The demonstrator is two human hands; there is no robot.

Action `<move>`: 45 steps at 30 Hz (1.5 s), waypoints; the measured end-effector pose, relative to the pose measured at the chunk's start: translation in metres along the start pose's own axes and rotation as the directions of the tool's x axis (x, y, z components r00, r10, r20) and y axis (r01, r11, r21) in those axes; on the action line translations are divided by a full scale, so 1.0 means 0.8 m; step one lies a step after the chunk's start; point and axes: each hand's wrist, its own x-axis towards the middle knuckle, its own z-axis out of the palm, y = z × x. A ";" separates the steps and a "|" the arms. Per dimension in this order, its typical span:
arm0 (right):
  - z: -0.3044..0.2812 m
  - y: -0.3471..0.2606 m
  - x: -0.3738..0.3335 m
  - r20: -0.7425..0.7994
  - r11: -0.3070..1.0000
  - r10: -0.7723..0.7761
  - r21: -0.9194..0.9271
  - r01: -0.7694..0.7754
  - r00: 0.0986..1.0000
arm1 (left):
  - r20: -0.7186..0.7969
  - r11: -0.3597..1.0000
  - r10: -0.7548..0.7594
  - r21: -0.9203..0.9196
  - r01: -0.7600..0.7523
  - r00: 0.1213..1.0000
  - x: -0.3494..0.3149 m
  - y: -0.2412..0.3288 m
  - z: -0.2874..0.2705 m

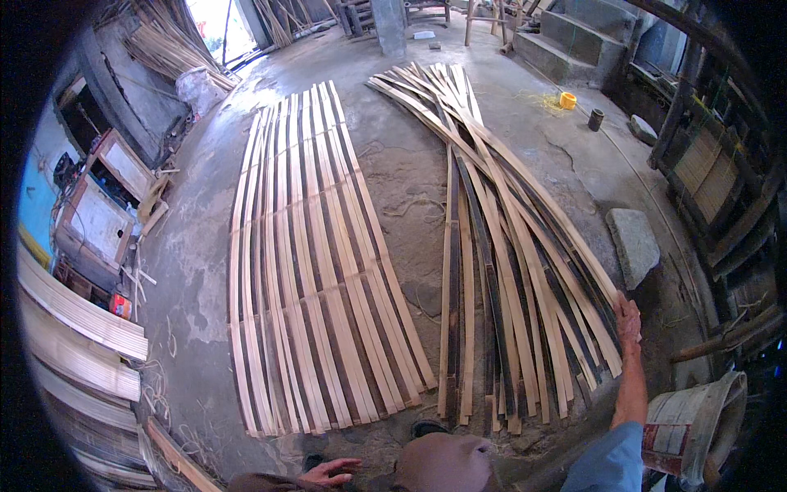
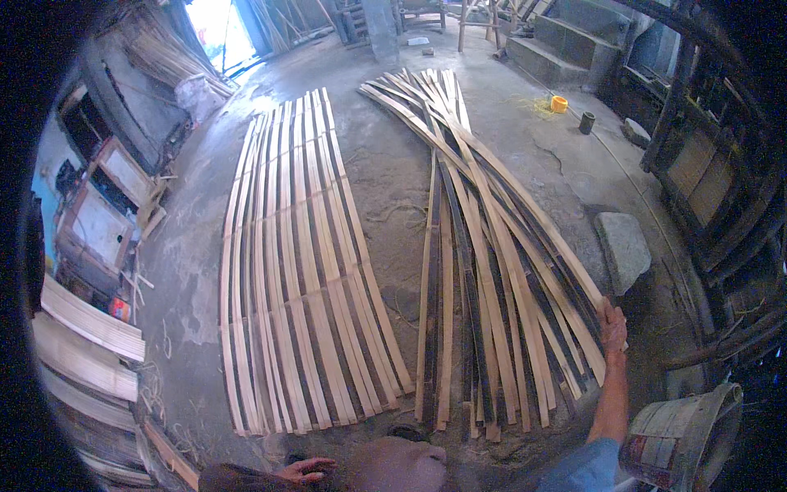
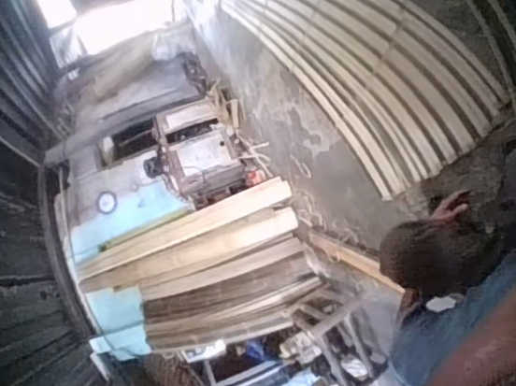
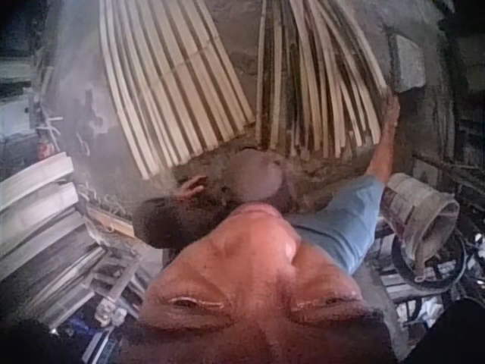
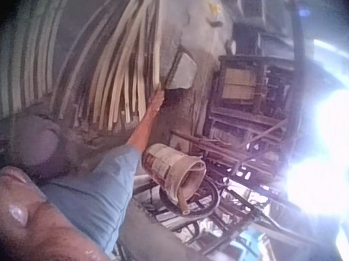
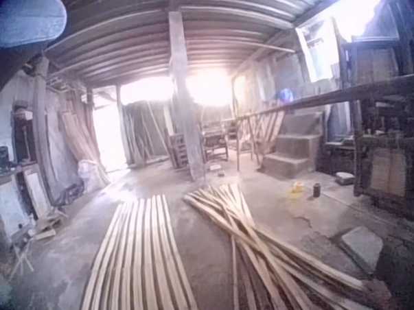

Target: The person picks up long thin wooden strips from a pile on the floor, inspects them, and places them into a neat stack. The person continues to sort and stack the strips one by one.

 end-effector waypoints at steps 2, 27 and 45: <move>-0.013 -0.004 -0.004 0.170 0.986 0.144 -0.104 -0.128 0.975 | 0.074 0.999 0.043 -0.010 -0.043 0.996 0.015 -0.033 -0.010; 0.203 -0.588 -0.193 0.397 0.886 -0.436 0.346 0.308 0.808 | -0.496 0.674 0.600 0.736 -0.063 0.627 0.109 -0.204 -0.035; 0.118 -0.590 -0.157 0.275 0.682 -0.035 0.709 -0.178 0.961 | -0.548 0.825 0.410 0.563 -0.041 0.729 0.127 -0.226 -0.045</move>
